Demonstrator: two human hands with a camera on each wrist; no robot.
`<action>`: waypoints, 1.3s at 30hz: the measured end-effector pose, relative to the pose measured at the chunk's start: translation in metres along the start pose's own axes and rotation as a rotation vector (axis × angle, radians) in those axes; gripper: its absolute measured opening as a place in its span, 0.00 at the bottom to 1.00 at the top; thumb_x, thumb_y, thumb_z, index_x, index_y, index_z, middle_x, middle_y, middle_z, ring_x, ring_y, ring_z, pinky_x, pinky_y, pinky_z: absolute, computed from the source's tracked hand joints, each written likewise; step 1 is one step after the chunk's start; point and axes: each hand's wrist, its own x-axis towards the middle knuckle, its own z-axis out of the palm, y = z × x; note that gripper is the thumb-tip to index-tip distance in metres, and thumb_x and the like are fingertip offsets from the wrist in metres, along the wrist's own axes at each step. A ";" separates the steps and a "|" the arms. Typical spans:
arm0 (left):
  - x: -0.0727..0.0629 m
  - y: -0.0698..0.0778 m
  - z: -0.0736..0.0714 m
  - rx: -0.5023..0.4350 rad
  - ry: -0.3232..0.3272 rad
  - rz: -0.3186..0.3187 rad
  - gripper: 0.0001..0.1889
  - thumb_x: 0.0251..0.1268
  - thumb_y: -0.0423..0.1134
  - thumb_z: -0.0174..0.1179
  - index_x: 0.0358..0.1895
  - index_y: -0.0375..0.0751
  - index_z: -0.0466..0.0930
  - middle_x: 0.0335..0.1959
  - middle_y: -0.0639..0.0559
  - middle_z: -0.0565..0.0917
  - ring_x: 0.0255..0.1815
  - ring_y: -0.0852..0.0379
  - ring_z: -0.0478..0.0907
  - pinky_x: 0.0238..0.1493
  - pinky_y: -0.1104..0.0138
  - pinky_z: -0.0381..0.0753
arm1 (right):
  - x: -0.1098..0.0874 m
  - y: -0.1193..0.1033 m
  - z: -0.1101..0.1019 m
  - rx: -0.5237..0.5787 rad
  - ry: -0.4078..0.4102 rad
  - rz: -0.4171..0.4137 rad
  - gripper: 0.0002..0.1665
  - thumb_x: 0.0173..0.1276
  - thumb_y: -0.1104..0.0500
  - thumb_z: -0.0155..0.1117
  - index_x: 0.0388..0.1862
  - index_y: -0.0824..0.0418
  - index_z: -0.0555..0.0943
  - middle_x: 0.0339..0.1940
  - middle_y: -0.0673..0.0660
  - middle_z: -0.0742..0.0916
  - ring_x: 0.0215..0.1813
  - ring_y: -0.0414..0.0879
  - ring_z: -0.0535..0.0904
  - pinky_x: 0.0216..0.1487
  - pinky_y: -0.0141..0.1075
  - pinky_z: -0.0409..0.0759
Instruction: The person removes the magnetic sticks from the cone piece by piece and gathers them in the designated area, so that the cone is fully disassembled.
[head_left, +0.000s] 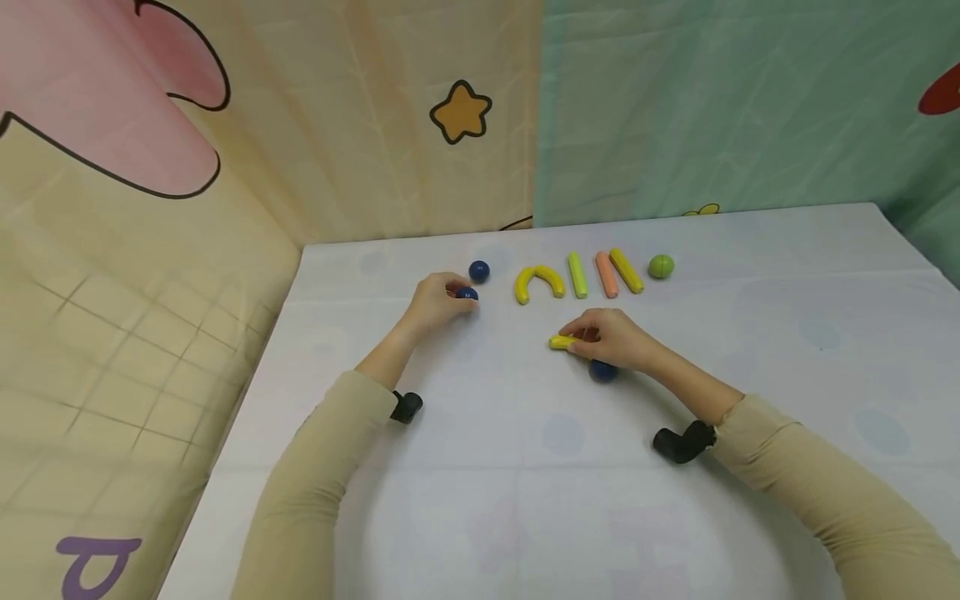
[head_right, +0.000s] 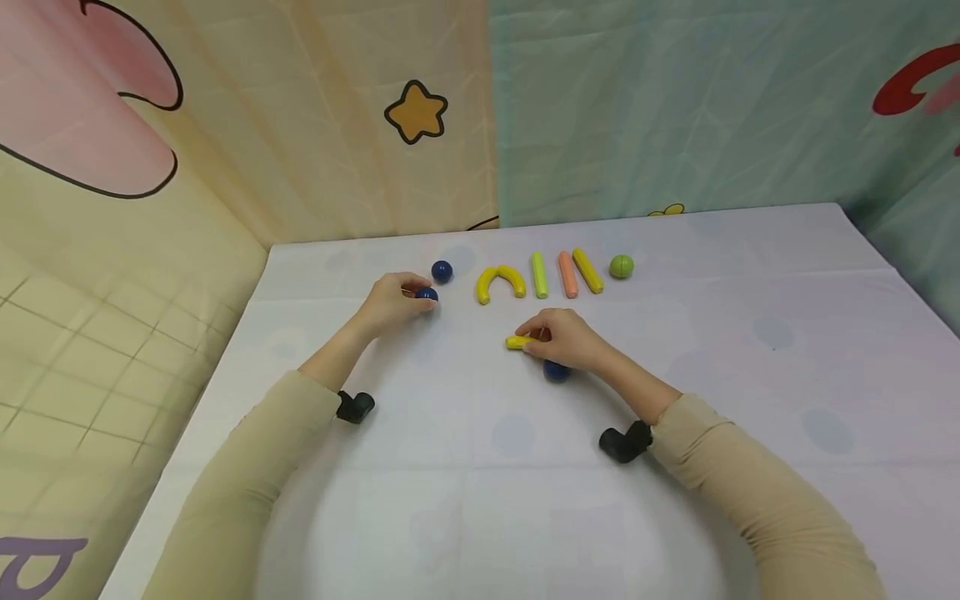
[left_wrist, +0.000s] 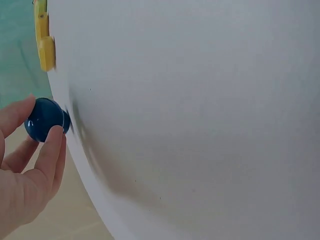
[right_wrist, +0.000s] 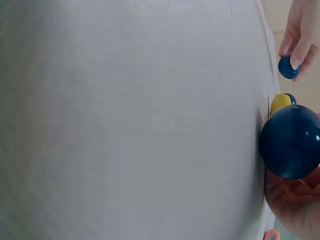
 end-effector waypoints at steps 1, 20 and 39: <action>0.002 -0.001 -0.001 0.000 0.011 0.001 0.19 0.58 0.34 0.64 0.52 0.33 0.77 0.48 0.42 0.78 0.45 0.50 0.71 0.49 0.63 0.72 | 0.000 0.000 0.000 -0.002 0.000 0.000 0.14 0.60 0.66 0.66 0.45 0.67 0.83 0.32 0.54 0.83 0.31 0.44 0.72 0.31 0.32 0.72; 0.023 -0.011 -0.001 0.011 0.153 -0.065 0.20 0.57 0.31 0.63 0.53 0.28 0.75 0.49 0.36 0.77 0.49 0.46 0.72 0.52 0.60 0.71 | 0.000 -0.001 0.000 -0.001 0.000 -0.002 0.13 0.60 0.66 0.66 0.45 0.67 0.83 0.33 0.54 0.83 0.31 0.44 0.72 0.31 0.32 0.72; 0.029 -0.014 0.002 -0.006 0.142 -0.081 0.23 0.57 0.32 0.63 0.57 0.32 0.72 0.50 0.35 0.75 0.50 0.45 0.71 0.53 0.59 0.71 | 0.000 -0.003 -0.001 -0.003 0.001 0.004 0.14 0.59 0.67 0.66 0.45 0.67 0.83 0.33 0.54 0.83 0.31 0.44 0.72 0.31 0.32 0.71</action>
